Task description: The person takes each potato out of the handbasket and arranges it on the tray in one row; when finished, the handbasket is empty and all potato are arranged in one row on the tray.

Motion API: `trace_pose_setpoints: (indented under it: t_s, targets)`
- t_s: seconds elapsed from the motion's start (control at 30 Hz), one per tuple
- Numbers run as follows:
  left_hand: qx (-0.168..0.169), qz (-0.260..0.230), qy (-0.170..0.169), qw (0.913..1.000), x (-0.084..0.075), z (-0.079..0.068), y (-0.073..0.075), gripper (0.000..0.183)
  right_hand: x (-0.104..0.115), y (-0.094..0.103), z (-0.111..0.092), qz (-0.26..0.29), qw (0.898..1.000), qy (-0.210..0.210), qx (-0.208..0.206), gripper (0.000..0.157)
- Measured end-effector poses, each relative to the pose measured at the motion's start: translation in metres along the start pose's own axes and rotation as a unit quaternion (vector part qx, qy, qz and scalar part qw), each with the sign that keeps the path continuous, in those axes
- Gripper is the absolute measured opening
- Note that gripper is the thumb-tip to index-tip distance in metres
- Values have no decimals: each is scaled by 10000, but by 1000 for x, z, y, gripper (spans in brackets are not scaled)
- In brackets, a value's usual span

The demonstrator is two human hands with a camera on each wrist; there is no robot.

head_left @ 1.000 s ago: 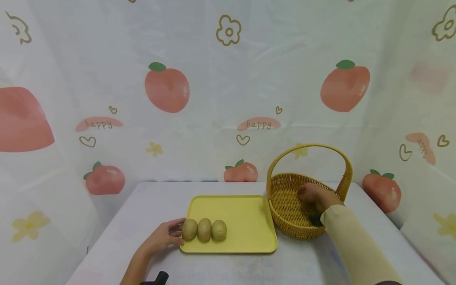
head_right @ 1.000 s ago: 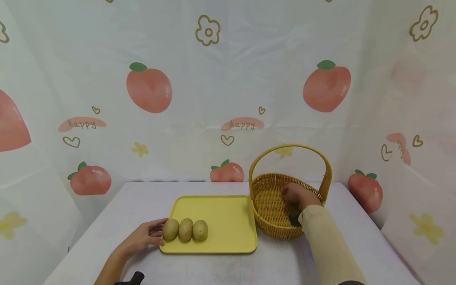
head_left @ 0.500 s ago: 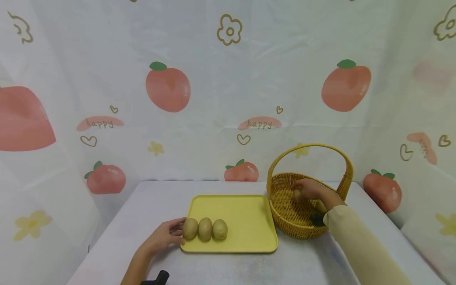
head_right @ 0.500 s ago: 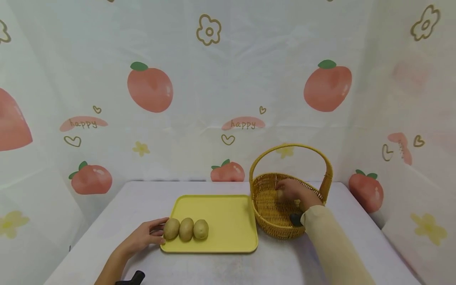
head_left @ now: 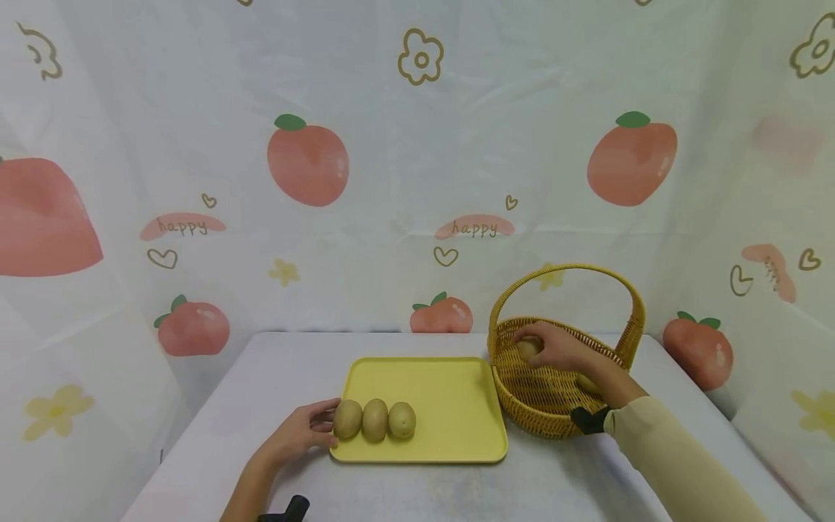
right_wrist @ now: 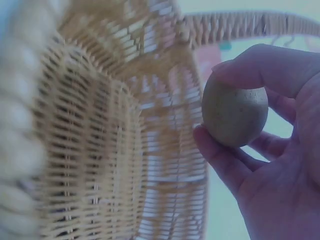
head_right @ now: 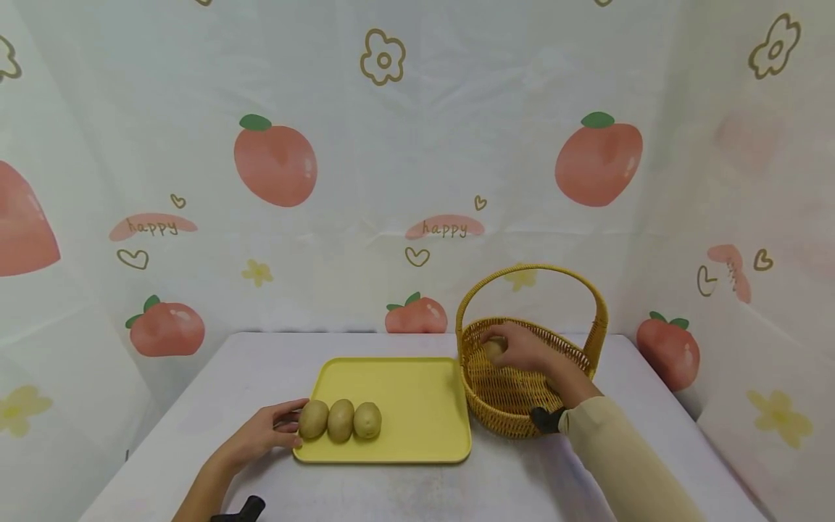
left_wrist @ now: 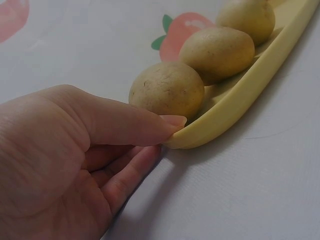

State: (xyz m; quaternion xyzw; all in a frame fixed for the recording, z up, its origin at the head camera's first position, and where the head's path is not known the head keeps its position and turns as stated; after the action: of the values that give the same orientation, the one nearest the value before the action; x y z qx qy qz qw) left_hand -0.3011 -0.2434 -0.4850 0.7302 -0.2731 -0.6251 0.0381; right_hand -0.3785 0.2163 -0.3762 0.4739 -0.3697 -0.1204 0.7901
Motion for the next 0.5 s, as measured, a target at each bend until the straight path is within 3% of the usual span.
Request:
trace_pose_setpoints:
  t_s: [0.33,0.5]
  targets:
    - [1,60,39,10000,1,0,0,77,39,-12,-17,229,9974,1,-678,42]
    - [35,-2,-9,10000,1,1,-1,77,58,-21,-19,548,9938,360,-897,43]
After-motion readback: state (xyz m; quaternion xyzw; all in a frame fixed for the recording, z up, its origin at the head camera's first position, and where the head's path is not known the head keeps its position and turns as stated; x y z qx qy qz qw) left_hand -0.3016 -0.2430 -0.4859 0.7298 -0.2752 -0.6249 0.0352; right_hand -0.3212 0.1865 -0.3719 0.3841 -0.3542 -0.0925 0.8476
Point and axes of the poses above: each hand's wrist, its own z-axis towards the middle knuckle, its own y-axis out of the back of the hand, x = y × z, the point moved 5 cm from there along z, towards the middle knuckle, and after that the axes turned 11 degrees about y, right-handed, at the moved point
